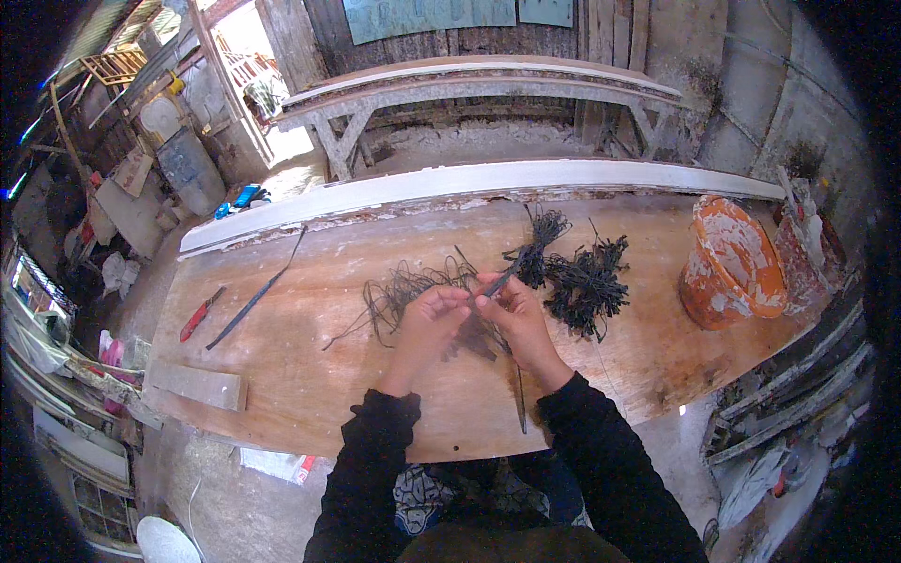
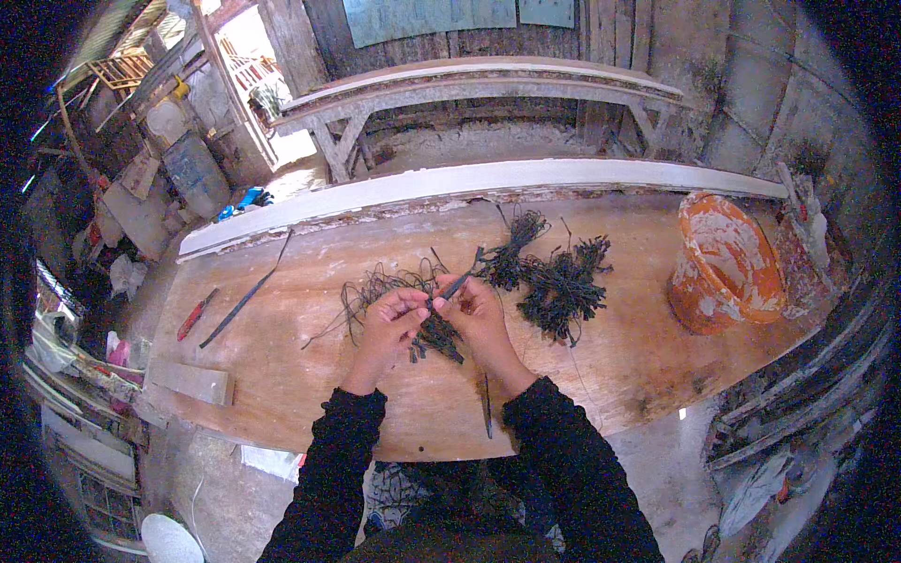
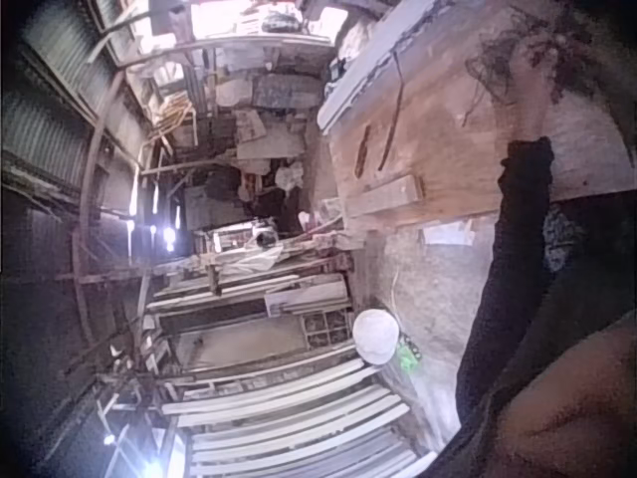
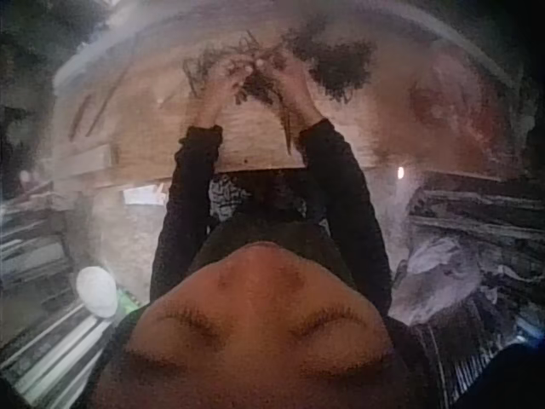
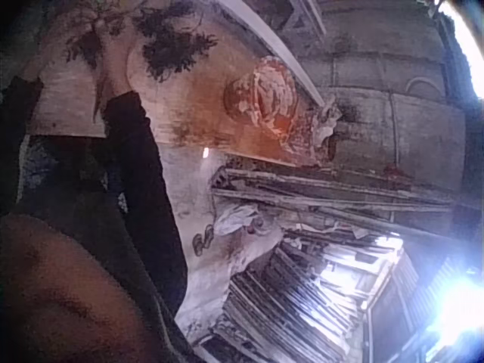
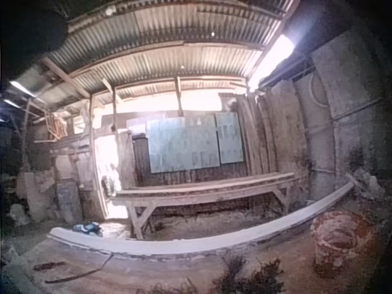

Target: The person untangles and organizes black cords on a wooden workbench. They separate the cords into smaller bundles and place them on the table. The person briefly walks through a cluttered workshop area before returning to the workbench to continue sorting.

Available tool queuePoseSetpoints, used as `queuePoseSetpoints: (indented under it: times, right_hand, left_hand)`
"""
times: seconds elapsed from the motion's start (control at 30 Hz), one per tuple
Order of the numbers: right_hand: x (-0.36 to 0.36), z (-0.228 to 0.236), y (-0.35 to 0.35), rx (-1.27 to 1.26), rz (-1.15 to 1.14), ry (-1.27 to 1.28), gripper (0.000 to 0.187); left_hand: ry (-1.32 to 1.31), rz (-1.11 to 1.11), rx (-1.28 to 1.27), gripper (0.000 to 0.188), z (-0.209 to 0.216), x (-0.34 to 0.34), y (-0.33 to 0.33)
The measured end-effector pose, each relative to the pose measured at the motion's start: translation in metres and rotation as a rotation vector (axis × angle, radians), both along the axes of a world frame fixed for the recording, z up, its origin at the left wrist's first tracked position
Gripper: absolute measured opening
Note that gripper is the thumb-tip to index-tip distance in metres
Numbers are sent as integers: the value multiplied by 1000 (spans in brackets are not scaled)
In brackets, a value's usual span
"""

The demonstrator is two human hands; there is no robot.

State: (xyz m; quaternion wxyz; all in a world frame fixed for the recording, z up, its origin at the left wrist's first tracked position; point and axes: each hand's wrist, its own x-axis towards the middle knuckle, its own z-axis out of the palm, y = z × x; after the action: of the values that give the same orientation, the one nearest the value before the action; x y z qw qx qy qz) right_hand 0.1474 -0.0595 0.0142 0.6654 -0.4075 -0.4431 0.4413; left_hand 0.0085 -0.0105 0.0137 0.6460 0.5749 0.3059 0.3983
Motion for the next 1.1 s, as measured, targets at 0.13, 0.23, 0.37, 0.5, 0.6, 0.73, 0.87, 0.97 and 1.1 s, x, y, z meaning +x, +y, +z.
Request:
queuePoseSetpoints:
  times: [0.13, 0.23, 0.37, 0.5, 0.6, 0.73, 0.87, 0.97, 1.1]
  right_hand:
    - [4, 0, 1, -59, 1, 33, 19]
    - [12, -1, 2, 7, 9, 161, 16]
    - [19, 0, 1, 82, 199, 431, 11]
    - [11, 22, -10, 104, 248, 555, 13]
    - [6, 30, -14, 60, 284, 525, 13]
    - [12, 10, -10, 158, 365, 464, 10]
    - [19, 10, -9, 73, 206, -242, 10]
    - [18, 6, -3, 186, -94, -632, 15]
    - [28, 5, 13, -141, -424, -847, 16]
  left_hand:
    - [-4, -57, -111, 23, 6, -7, 0]
    - [-42, -108, -53, 25, 10, -4, -2]
    - [47, 93, -126, 23, 3, -5, 4]
    - [-56, 322, -151, 17, -8, -13, 15]
    - [-199, 377, -166, 11, -10, -16, 18]
    - [-201, 332, -174, 8, -8, -14, 16]
    - [-118, 325, -209, 9, -9, -18, 17]
    - [-29, 214, -156, 13, -8, -17, 16]
    - [57, -137, -38, 12, 14, -15, 3]
